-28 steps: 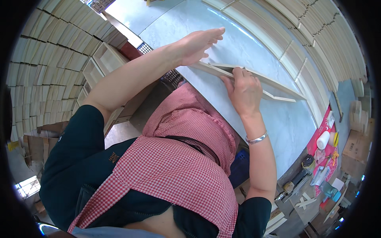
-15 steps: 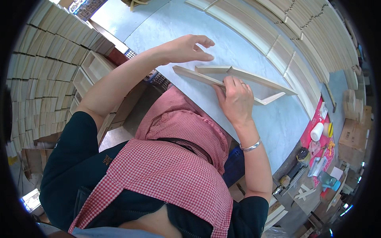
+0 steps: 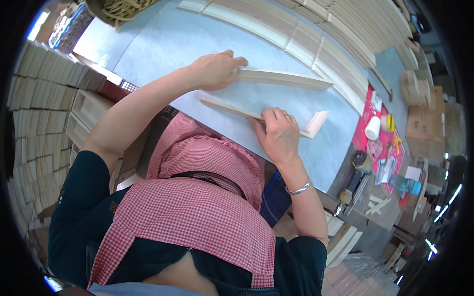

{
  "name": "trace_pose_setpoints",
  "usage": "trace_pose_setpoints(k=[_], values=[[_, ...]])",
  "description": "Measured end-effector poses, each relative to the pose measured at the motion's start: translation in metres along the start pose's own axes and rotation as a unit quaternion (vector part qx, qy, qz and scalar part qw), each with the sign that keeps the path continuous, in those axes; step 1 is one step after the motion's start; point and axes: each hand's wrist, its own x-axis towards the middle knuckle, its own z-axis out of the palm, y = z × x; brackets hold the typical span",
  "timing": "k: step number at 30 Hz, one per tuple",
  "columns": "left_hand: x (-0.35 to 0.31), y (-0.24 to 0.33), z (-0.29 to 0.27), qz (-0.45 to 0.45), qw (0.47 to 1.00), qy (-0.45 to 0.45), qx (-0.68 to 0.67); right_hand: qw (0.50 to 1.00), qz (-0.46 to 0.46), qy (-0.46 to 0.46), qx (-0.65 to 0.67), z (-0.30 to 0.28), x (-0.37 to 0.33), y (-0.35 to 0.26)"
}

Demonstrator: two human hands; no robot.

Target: Assembling small wooden boxes by applying glue and using a pneumatic staple gun.

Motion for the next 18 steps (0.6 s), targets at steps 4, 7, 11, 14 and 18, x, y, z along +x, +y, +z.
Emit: trace_pose_setpoints(k=[4,7,11,14,18], values=[[0.001,0.007,0.001,-0.018,1.000,0.006,-0.004,1.000,0.024,-0.010,-0.005,-0.003,-0.011,0.005],[0.002,0.004,0.001,-0.048,0.999,0.005,-0.002,0.999,0.042,-0.027,-0.006,-0.006,-0.016,0.008],[0.002,-0.012,0.003,-0.105,0.992,0.060,-0.036,0.999,0.026,0.030,-0.011,-0.017,-0.023,0.019],[-0.002,-0.015,0.002,-0.119,0.988,0.073,-0.072,0.991,0.080,0.082,-0.068,-0.029,-0.030,0.021],[-0.005,-0.010,-0.002,-0.127,0.980,0.087,-0.124,0.971,0.177,0.134,-0.089,-0.035,-0.048,0.036]])
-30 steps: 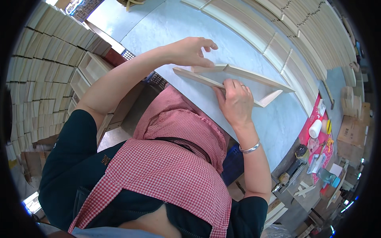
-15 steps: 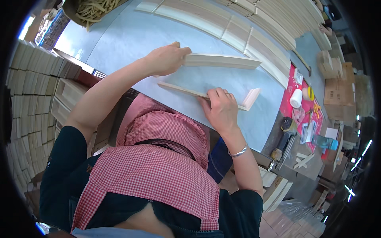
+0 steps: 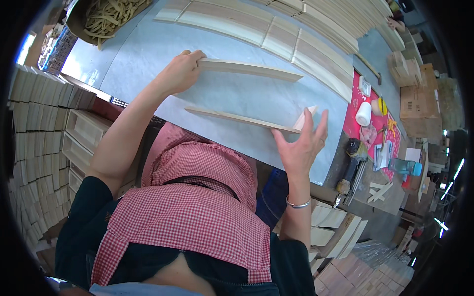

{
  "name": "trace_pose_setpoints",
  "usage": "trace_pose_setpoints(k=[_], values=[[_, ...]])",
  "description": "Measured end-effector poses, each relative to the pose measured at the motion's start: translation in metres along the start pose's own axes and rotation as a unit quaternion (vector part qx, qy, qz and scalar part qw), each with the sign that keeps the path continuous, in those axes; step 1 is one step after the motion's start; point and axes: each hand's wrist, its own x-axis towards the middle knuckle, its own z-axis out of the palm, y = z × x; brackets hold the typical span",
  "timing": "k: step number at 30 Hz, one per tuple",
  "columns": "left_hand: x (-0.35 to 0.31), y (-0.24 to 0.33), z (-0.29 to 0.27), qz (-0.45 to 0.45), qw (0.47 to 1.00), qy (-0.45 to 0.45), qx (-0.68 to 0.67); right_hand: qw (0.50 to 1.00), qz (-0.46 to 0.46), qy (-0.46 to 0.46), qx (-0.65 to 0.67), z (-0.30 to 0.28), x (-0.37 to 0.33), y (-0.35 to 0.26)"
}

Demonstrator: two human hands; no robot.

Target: Assembling small wooden boxes by applying glue and using a pneumatic staple gun.

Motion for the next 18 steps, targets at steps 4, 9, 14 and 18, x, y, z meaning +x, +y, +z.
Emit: trace_pose_setpoints(k=[4,9,14,18], values=[[-0.007,0.007,-0.006,0.001,0.999,-0.013,-0.046,0.985,0.140,-0.035,0.096,0.011,-0.016,0.027],[-0.011,0.012,-0.011,-0.026,0.996,-0.028,-0.078,0.979,0.074,-0.073,0.177,0.037,0.017,0.043],[-0.013,0.006,-0.012,-0.045,0.994,-0.041,-0.090,0.965,0.022,-0.076,0.249,0.043,0.041,0.051],[-0.019,0.015,-0.019,-0.064,0.994,-0.055,-0.067,0.934,0.093,-0.144,0.314,0.040,0.050,0.068]])
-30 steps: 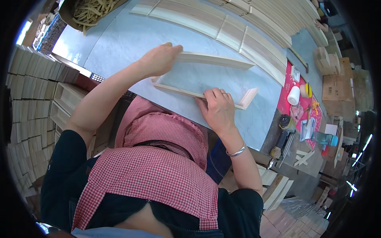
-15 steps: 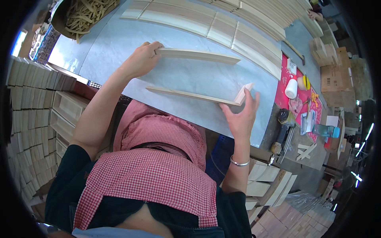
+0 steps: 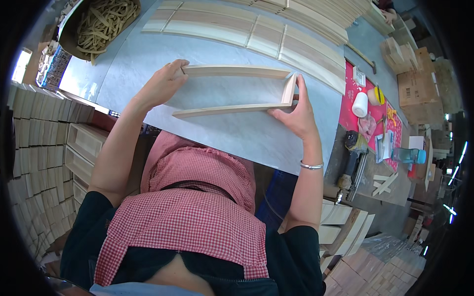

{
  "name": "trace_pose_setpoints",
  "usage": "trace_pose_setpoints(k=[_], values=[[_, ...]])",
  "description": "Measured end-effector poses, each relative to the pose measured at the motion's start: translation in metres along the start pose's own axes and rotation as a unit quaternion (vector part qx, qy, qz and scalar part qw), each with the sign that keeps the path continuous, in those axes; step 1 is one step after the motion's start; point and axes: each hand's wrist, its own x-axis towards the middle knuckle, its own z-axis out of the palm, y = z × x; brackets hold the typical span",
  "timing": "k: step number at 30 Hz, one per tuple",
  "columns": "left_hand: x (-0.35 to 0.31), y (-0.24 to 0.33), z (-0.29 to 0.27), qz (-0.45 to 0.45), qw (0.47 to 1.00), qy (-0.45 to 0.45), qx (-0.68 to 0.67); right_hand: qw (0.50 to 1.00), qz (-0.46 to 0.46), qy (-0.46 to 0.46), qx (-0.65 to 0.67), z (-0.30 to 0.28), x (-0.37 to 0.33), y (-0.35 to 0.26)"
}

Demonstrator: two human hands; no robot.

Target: Assembling small wooden boxes by applying glue and using a pneumatic staple gun.

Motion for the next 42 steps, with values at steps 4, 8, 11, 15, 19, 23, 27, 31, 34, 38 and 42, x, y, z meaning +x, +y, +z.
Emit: trace_pose_setpoints(k=[4,8,11,15,19,23,27,31,34,38,42], values=[[-0.013,-0.007,0.005,0.005,0.999,0.036,-0.032,0.996,0.046,-0.058,0.049,-0.014,0.014,0.003],[-0.020,-0.019,0.001,-0.003,0.994,0.017,-0.107,0.988,0.083,-0.110,0.073,-0.021,0.024,0.001],[-0.027,-0.026,-0.005,-0.013,0.985,-0.015,-0.169,0.981,0.105,-0.144,0.081,-0.023,0.028,0.000],[-0.041,-0.021,-0.022,-0.060,0.991,-0.073,-0.092,0.985,0.057,-0.141,0.077,-0.024,0.029,0.001],[-0.055,-0.039,-0.028,-0.029,0.991,-0.092,-0.092,0.985,0.038,-0.143,0.088,-0.019,0.033,0.003],[-0.067,-0.056,-0.028,-0.006,0.989,-0.091,-0.118,0.980,0.029,-0.165,0.105,-0.016,0.033,0.008],[-0.063,-0.063,-0.027,0.102,0.983,-0.139,-0.058,0.977,0.035,-0.161,0.134,-0.014,0.034,0.010],[-0.060,-0.051,-0.026,0.055,0.985,-0.154,-0.047,0.979,0.029,-0.162,0.119,-0.014,0.033,0.010],[-0.055,-0.057,-0.012,0.094,0.990,-0.104,0.012,0.978,0.033,-0.157,0.131,-0.012,0.032,0.009],[-0.052,-0.066,0.006,0.143,0.987,-0.050,0.050,0.978,0.031,-0.152,0.136,-0.012,0.030,0.007],[-0.048,-0.072,0.013,0.184,0.981,-0.017,0.060,0.980,0.025,-0.149,0.131,-0.011,0.030,0.007]])
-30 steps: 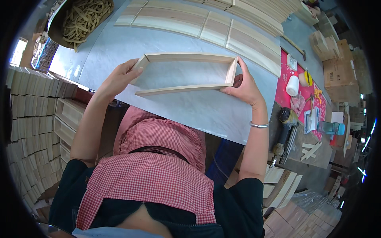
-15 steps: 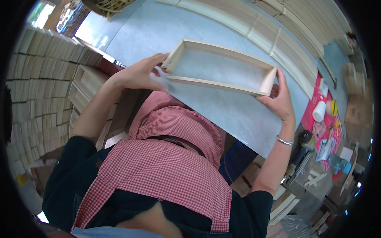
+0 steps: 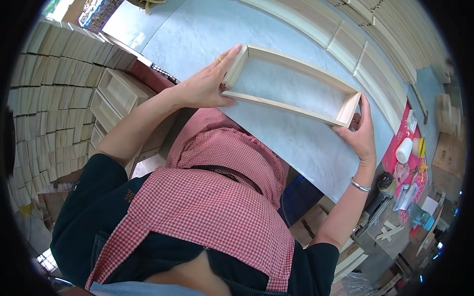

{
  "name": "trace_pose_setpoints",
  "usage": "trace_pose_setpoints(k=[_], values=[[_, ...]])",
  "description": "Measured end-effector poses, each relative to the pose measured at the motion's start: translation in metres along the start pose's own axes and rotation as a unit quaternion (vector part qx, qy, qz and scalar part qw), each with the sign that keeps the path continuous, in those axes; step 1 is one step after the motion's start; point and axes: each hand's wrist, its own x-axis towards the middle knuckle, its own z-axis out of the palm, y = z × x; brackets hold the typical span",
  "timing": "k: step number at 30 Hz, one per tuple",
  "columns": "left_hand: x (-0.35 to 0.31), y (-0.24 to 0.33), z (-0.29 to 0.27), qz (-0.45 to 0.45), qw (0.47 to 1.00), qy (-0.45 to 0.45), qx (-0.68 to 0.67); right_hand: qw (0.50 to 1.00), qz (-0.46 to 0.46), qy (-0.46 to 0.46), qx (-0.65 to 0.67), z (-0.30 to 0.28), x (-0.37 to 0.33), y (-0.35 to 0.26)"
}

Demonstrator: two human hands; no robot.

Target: Assembling small wooden boxes by applying glue and using a pneumatic staple gun.

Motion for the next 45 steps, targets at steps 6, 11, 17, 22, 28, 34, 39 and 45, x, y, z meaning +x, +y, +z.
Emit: trace_pose_setpoints(k=[6,11,17,22,28,34,39,45], values=[[0.009,-0.008,0.005,0.034,0.999,0.010,0.005,1.000,-0.001,0.009,-0.022,0.002,-0.001,-0.001],[0.013,-0.012,0.007,0.063,0.996,0.033,0.044,1.000,0.003,0.010,-0.021,0.003,-0.001,-0.002],[0.013,-0.012,0.004,0.075,0.995,0.017,0.068,1.000,0.004,0.012,-0.027,0.002,-0.001,0.002],[0.017,-0.019,0.003,0.081,0.995,-0.014,0.062,0.999,0.010,0.015,-0.027,0.004,-0.004,0.000],[0.027,-0.027,0.000,0.111,0.993,0.024,0.040,0.998,-0.003,0.007,-0.062,0.013,-0.027,-0.003],[0.029,-0.028,-0.005,0.107,0.994,-0.006,0.020,0.997,0.020,0.014,-0.067,0.017,-0.031,-0.011],[0.029,-0.029,-0.003,0.099,0.995,-0.002,-0.003,0.997,0.017,0.014,-0.074,0.016,-0.030,-0.009],[0.026,-0.027,-0.023,0.093,0.994,-0.062,-0.003,0.997,0.027,0.023,-0.064,0.018,-0.029,-0.011]])
